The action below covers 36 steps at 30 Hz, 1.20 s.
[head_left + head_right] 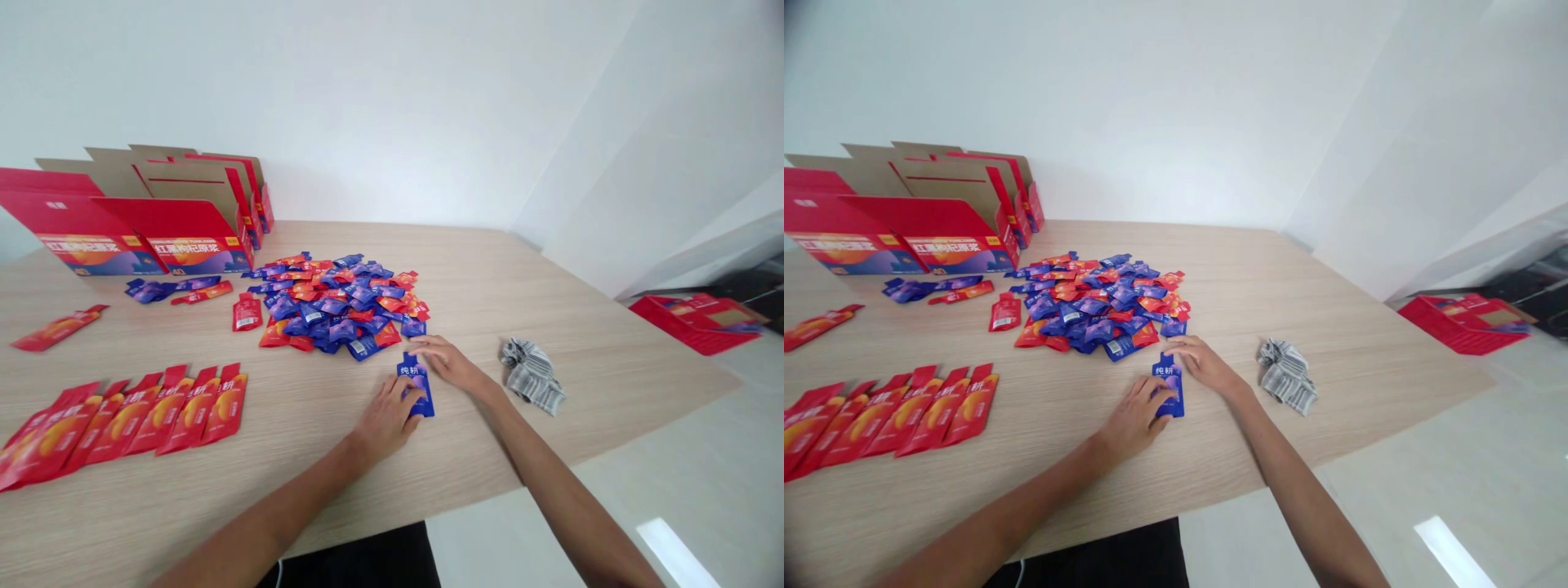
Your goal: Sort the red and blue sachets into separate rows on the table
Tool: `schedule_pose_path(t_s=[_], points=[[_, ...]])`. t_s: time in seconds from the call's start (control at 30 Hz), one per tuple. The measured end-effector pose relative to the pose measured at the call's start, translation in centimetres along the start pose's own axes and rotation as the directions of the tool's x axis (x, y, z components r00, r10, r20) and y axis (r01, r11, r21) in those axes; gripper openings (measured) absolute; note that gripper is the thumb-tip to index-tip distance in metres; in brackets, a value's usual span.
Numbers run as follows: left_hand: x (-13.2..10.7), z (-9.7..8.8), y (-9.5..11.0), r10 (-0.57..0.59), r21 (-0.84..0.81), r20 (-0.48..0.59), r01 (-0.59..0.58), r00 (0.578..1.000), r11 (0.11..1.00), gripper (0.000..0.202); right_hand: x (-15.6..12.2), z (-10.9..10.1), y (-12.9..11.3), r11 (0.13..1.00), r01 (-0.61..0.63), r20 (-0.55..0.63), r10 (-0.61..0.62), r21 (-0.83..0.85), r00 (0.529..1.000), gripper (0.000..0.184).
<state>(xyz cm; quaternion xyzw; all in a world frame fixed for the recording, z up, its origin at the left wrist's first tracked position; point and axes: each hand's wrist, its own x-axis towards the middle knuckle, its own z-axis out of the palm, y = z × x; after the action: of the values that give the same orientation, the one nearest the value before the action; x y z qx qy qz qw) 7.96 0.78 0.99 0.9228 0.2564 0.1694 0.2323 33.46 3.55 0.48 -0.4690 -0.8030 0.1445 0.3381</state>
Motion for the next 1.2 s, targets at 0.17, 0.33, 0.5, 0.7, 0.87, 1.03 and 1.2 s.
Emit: schedule_pose_path(t_s=[0.17, 0.33, 0.5, 0.7, 0.87, 1.03, 1.2], points=[[0.2, -0.1, 0.1, 0.004, 0.011, -0.009, -0.004, 1.000, 1.000, 0.034, -3.9, -4.1, 3.4, 0.958, -0.190, -0.236, 0.138, -0.216, 0.962, 0.034], [0.0, -0.1, 0.1, 0.011, 0.033, -0.014, -0.011, 1.000, 0.999, 0.035, -7.9, -9.0, 7.4, 0.865, -0.385, -0.232, 0.323, -0.320, 0.918, 0.031], [-0.1, 0.2, 0.1, 0.008, 0.058, -0.010, -0.007, 1.000, 0.998, 0.042, -8.3, -11.5, 8.7, 0.792, -0.484, -0.273, 0.405, -0.373, 0.873, 0.028], [-0.2, 0.4, 0.1, -0.017, 0.102, 0.001, 0.017, 1.000, 0.995, 0.052, -1.3, -6.3, 3.5, 0.954, -0.234, -0.167, 0.204, -0.187, 0.965, 0.029], [-0.3, 0.3, 0.2, -0.014, 0.125, 0.000, 0.014, 1.000, 0.992, 0.052, 5.6, -0.1, -1.5, 0.995, -0.070, 0.018, 0.072, -0.071, 0.997, 0.029], [-0.3, 0.1, 0.3, -0.003, 0.128, 0.009, 0.001, 1.000, 0.992, 0.054, 8.6, 1.3, -2.6, 0.869, -0.400, -0.217, 0.348, -0.291, 0.912, 0.030], [-0.4, 0.1, 0.4, -0.007, 0.102, 0.012, 0.005, 1.000, 0.995, 0.054, 8.5, 0.5, -1.8, 0.365, -0.868, -0.279, 0.842, -0.335, 0.462, 0.057]])
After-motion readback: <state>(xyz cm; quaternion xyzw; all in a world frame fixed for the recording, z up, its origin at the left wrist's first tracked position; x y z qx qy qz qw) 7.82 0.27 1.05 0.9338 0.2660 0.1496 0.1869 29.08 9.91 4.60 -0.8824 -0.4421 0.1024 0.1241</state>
